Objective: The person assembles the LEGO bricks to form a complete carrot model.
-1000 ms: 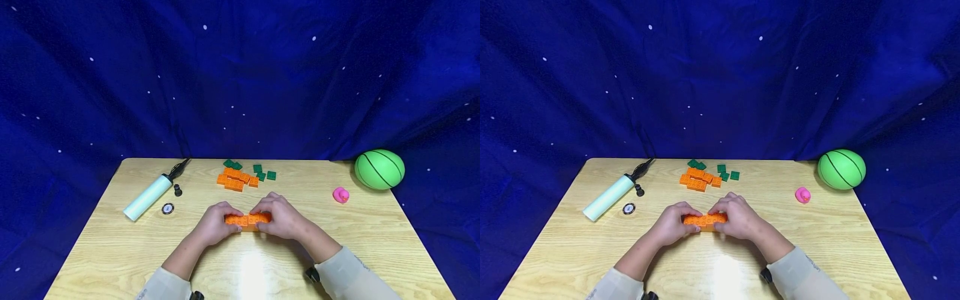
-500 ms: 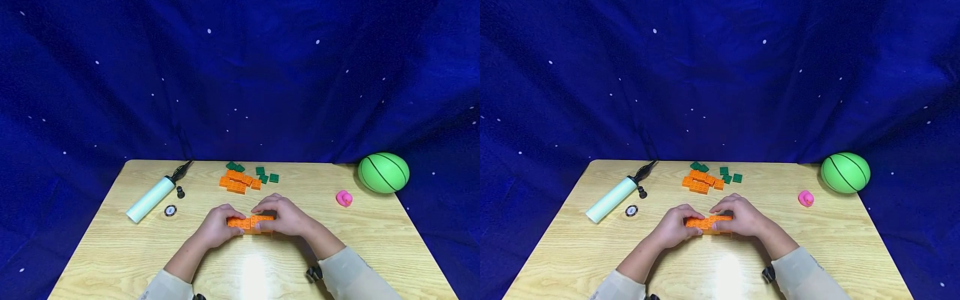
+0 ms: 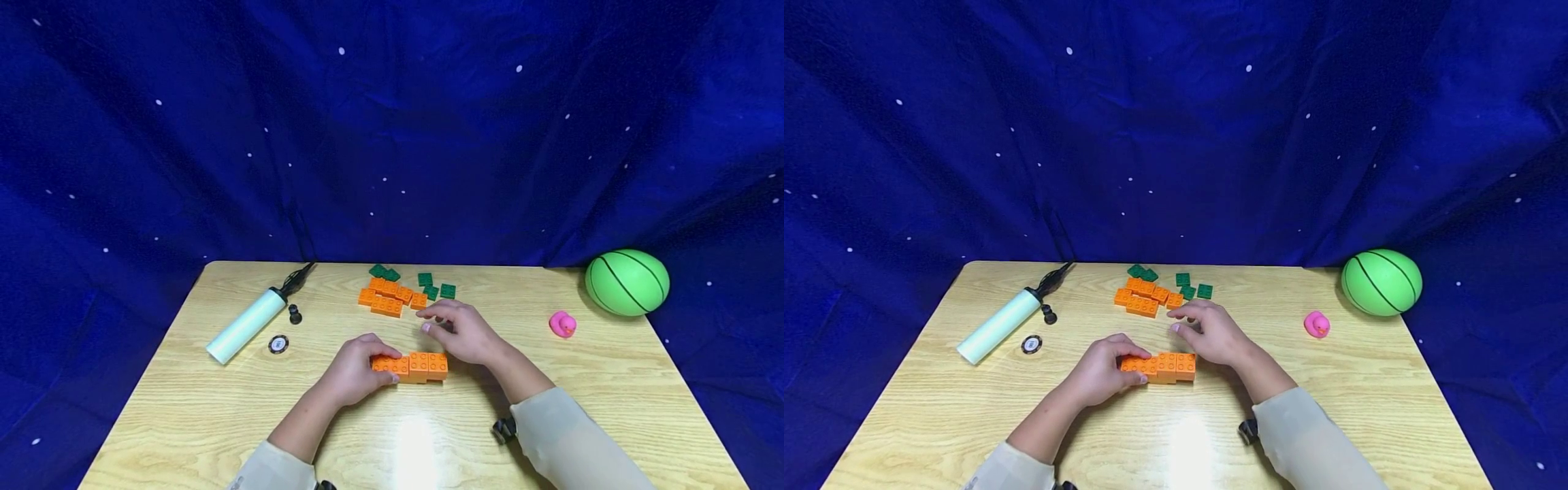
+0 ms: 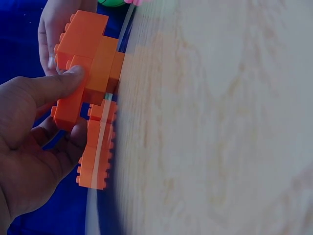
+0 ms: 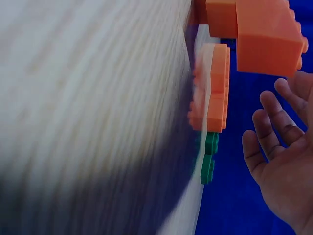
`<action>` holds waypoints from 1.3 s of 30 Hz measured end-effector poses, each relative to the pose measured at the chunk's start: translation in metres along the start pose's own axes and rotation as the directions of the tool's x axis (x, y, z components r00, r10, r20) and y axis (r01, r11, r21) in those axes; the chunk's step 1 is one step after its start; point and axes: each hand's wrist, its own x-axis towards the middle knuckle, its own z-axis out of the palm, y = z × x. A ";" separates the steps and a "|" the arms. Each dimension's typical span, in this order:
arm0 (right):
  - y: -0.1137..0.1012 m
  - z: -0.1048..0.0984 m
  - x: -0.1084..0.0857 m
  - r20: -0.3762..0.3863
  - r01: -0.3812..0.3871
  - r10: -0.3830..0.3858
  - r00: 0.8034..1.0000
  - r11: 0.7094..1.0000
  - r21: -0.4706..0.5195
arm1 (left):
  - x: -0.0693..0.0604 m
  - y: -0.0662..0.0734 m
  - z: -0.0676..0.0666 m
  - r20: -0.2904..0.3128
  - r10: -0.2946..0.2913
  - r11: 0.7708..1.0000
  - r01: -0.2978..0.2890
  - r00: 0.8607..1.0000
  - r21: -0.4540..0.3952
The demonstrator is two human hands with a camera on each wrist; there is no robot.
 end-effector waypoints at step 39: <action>0.031 0.024 0.059 -0.034 -0.246 0.243 0.969 0.959 -0.144 | 0.001 -0.002 0.000 0.001 -0.001 1.000 0.001 1.000 -0.010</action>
